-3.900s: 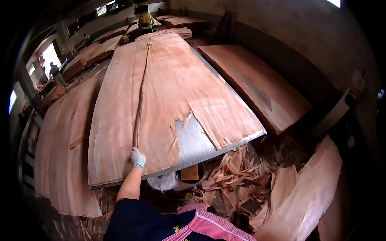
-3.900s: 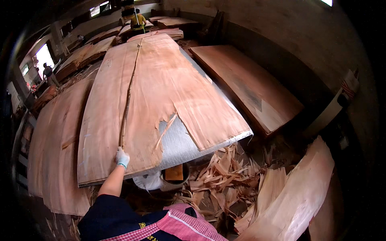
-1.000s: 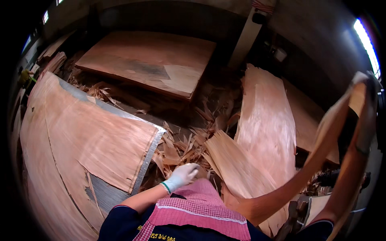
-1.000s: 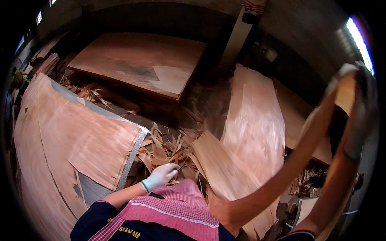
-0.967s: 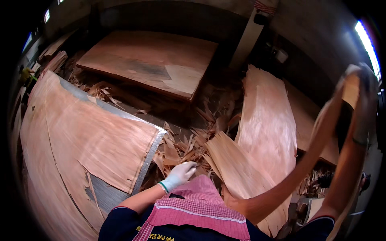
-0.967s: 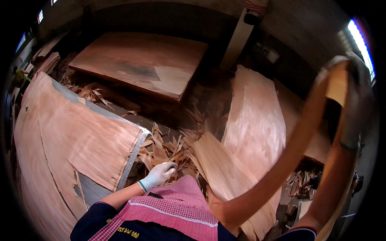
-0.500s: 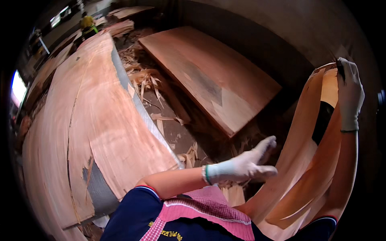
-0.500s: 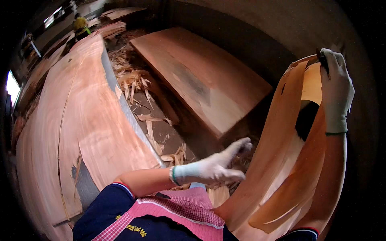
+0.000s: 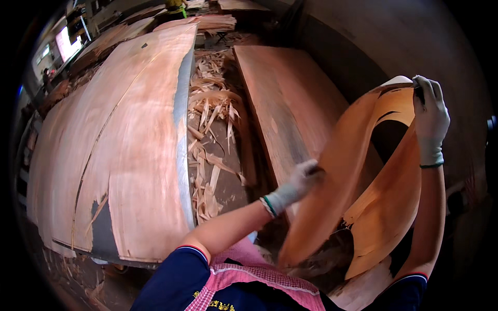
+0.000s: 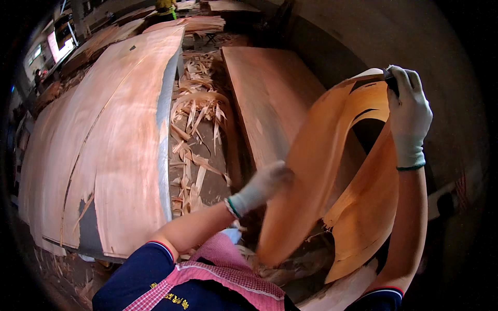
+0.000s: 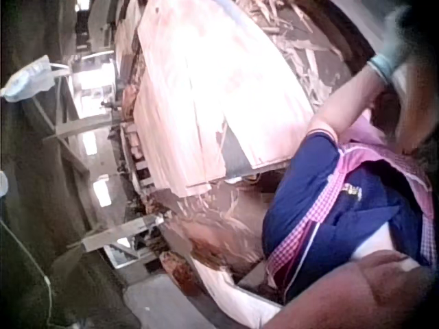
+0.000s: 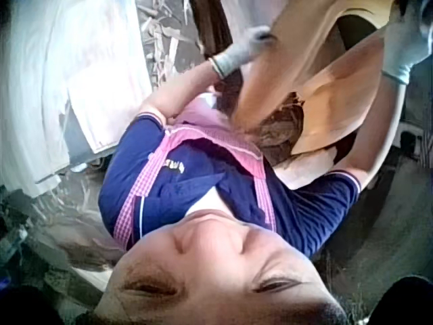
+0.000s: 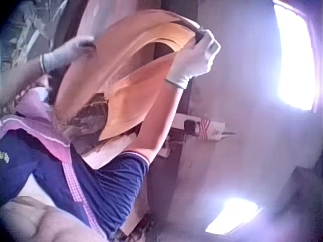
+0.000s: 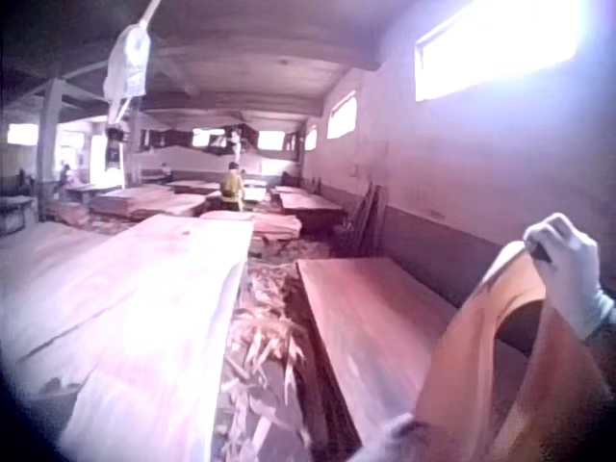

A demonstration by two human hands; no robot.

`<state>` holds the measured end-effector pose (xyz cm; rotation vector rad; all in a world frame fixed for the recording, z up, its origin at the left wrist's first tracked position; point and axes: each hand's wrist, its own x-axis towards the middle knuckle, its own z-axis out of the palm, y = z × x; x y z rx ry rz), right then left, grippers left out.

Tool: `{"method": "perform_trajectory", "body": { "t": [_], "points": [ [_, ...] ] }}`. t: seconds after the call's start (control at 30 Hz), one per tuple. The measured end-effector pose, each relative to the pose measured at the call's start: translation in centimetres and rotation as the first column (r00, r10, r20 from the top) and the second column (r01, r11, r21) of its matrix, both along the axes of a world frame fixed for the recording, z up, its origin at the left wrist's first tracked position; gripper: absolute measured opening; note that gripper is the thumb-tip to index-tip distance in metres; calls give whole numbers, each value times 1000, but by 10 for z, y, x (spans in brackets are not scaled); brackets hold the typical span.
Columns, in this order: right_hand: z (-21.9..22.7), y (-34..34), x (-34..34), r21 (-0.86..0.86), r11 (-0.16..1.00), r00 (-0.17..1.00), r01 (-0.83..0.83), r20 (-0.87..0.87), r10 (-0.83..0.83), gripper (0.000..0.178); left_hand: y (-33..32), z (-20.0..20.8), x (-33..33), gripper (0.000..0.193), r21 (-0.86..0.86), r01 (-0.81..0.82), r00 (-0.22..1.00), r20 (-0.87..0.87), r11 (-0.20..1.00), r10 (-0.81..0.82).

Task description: The person patches imperfections in large wood veneer sheets by cutting out damaged sections with a small knife, applying adhesive tape, and fitting new pieces of veneer into the cutouts.

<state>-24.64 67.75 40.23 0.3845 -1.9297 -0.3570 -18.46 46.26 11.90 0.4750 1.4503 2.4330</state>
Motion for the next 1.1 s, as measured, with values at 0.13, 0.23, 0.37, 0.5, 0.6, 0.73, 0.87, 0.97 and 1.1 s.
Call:
{"method": "perform_trajectory", "body": {
  "t": [0.13, 0.23, 0.37, 0.5, 0.6, 0.73, 0.87, 0.97, 1.1],
  "points": [
    [-11, -29, -97, -62, 981, 983, -184, 0, 185, 27, -85, 16, -126, 17, -153, -464, 877, -216, 873, 429],
    [-17, -52, -154, -78, 916, 918, -395, 16, 397, 27, -163, 39, -197, 16, -210, -775, 593, -568, 597, 571],
    [-47, -72, -217, -233, 886, 869, -400, 211, 448, 25, -242, 89, -289, 19, -235, -929, 353, -798, 287, 489],
    [-90, -113, -295, -440, 805, 754, -398, 343, 560, 18, -323, 161, -356, 20, -65, -998, 61, -986, -25, 152],
    [-111, -153, -376, -535, 768, 654, -352, 447, 610, 19, -375, 227, -428, 20, 171, -975, -145, -973, -139, -180],
    [-122, -235, -490, -950, 292, 221, -106, 264, 939, 16, -430, 318, -519, 12, 371, -877, -179, -841, -305, -510],
    [-138, -282, -589, -956, 225, 25, 186, 234, 972, 19, -471, 348, -576, 11, 337, -914, -161, -812, -225, -561],
    [-156, -318, -680, -938, 306, -337, 165, 238, 911, 51, -522, 355, -626, 10, 337, -846, -32, -806, -414, -591],
    [-176, -364, -742, -807, 586, -601, -75, 505, 619, 106, -615, 328, -652, 16, 323, -773, 79, -806, -547, -587]
  ]
}}
